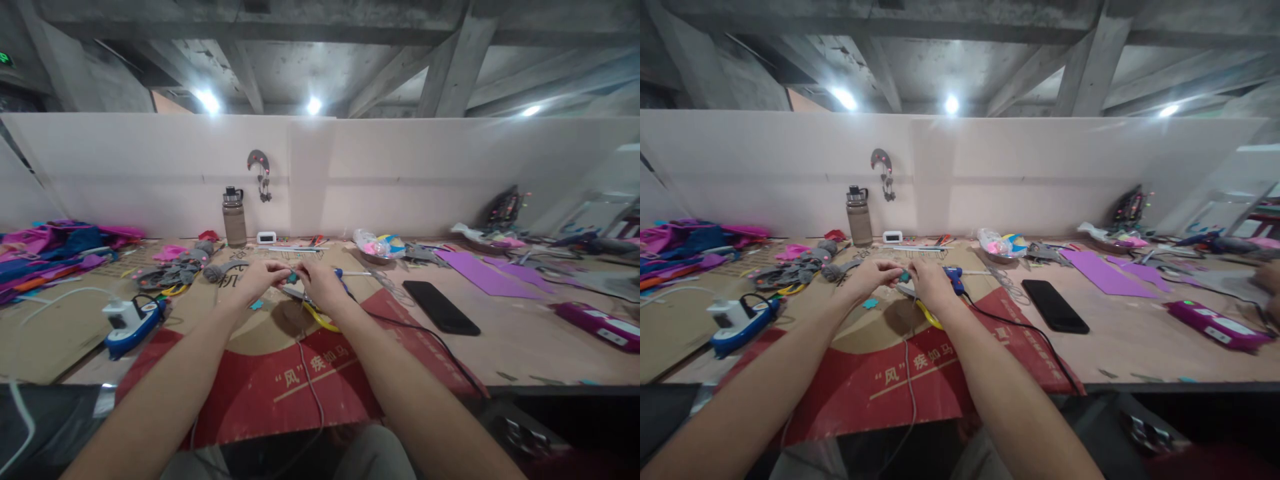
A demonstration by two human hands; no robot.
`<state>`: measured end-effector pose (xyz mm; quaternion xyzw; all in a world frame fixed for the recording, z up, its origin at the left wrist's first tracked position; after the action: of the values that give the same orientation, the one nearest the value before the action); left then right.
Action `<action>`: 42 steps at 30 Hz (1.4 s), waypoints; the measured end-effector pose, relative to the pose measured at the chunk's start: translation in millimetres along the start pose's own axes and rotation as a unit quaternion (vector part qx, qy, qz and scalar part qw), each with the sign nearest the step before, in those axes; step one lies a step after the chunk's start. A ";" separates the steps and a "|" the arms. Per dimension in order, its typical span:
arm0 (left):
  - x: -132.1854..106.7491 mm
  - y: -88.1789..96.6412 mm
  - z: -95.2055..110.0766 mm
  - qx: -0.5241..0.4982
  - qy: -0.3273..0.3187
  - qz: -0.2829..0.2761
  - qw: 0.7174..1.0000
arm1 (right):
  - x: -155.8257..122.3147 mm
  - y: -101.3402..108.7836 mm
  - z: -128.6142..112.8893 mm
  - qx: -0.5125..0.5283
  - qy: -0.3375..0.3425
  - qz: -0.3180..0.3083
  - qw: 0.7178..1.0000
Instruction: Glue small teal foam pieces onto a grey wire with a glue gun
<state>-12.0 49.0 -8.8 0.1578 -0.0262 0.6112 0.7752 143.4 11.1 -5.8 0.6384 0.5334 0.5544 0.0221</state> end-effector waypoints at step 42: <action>-4.8 -9.2 9.8 -0.061 -0.019 0.111 0.992 | -1.7 -14.8 -10.0 0.107 -0.150 0.080 0.980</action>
<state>-2.9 39.9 -2.5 0.1176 -0.0953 0.6880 0.7097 126.6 10.6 -12.3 0.7536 0.5273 0.3923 -0.0116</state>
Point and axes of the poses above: each hand's wrist, its own x-axis towards the middle knuckle, its own y-axis out of the back of the hand, z = x × y, the point moved 2 cm from there along x, towards the middle knuckle, and after that the axes turned 6 degrees about z, right-handed, at the moved point
